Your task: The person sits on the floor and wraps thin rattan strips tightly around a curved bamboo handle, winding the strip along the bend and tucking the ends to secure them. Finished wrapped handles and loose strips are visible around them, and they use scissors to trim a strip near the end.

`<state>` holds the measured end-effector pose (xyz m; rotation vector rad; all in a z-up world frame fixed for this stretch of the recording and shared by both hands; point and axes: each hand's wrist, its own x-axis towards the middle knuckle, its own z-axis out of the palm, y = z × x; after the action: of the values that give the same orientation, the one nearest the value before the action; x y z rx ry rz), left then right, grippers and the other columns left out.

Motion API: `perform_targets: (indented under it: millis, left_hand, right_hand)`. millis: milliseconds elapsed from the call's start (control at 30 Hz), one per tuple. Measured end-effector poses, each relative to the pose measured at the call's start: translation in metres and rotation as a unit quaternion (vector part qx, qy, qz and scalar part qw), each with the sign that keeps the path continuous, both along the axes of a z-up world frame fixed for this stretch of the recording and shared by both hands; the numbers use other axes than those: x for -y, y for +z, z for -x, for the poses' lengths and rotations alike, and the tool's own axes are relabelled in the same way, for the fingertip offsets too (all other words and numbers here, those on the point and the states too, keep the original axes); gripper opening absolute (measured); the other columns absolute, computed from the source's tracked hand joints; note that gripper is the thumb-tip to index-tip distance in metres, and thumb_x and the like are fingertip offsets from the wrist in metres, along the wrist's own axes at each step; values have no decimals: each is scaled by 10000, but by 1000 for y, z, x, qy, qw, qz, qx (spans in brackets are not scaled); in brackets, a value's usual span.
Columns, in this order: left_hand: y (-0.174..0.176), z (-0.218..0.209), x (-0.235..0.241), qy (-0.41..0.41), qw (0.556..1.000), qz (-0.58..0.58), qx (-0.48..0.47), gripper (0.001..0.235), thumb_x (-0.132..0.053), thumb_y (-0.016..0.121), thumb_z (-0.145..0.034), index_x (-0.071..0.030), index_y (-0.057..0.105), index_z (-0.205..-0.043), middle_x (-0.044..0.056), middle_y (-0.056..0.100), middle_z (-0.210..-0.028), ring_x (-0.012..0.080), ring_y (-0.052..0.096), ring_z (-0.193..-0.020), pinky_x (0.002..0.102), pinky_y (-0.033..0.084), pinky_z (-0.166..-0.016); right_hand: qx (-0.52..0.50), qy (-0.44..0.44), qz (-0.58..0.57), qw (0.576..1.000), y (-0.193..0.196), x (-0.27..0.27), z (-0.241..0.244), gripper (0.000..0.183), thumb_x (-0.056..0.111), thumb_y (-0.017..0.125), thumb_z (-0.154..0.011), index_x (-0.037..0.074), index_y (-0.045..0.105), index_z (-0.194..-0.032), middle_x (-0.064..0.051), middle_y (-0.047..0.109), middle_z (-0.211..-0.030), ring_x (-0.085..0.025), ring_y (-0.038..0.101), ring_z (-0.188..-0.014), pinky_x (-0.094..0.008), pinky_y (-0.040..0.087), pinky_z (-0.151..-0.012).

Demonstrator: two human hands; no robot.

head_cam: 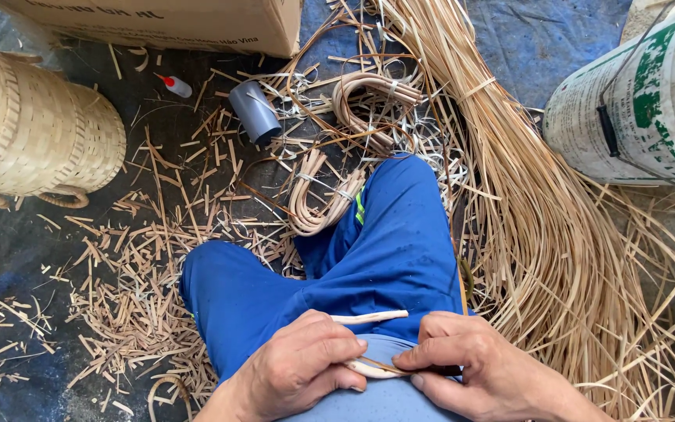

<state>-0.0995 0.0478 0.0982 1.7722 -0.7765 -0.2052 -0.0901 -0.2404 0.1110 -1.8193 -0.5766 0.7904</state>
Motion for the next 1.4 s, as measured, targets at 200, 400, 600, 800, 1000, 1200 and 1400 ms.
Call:
perform_targets:
  millis: [200,400,600,800,1000,1200,1400]
  left_hand:
    - [1,1,-3,29,996,53,-63,448,-127,905,-820,-16,614,-1141,106,676,-1014,265,684,-922,373,551,-817]
    - [5,-1,-6,-12,999,26,-32,325,-57,861,-893,-34,662,-1150,95,661,-1031,263,686,-952,358,576,-836]
    - [5,-1,-4,-6,999,4,-36,327,-75,847,-876,-25,673,-1149,98,657,-1037,267,675,-956,362,569,-817]
    - [7,-3,-3,-37,999,-25,0,303,-113,811,-916,-53,686,-1185,64,656,-1029,243,668,-946,362,534,-836]
    - [15,-8,1,-36,998,-57,20,256,-131,779,-926,-34,647,-1123,93,626,-1027,276,632,-968,384,513,-865]
    - [-3,-9,8,-31,998,-43,16,226,-99,781,-915,-41,640,-1081,85,610,-975,274,620,-924,393,500,-848]
    - [-3,-9,11,-10,998,-57,3,243,-88,786,-891,-42,634,-1076,87,631,-1002,276,627,-937,378,505,-849]
  right_hand:
    - [-50,8,2,999,-2,-1,1,268,88,751,-800,69,831,-1055,-61,653,-753,-191,674,-749,-343,510,-649]
    - [-52,11,12,999,-4,-3,1,266,95,756,-794,79,838,-1047,-57,641,-742,-188,660,-735,-340,506,-636]
    - [-40,0,-10,999,-7,-5,3,246,89,762,-805,79,834,-1040,-49,629,-741,-186,645,-746,-338,506,-640]
    - [-11,-10,-27,1000,-7,-5,3,248,75,777,-803,78,827,-1046,-41,635,-752,-184,646,-750,-336,504,-649]
    - [2,0,-2,1000,3,-2,-7,229,113,794,-818,75,797,-1043,-41,648,-772,-191,656,-765,-345,513,-677]
    - [-9,10,47,999,-2,13,-22,204,180,790,-839,86,779,-1019,-47,679,-802,-221,679,-785,-363,535,-706]
    - [22,27,77,996,-2,9,-20,203,183,792,-824,98,781,-1008,-45,668,-818,-233,664,-807,-373,524,-713]
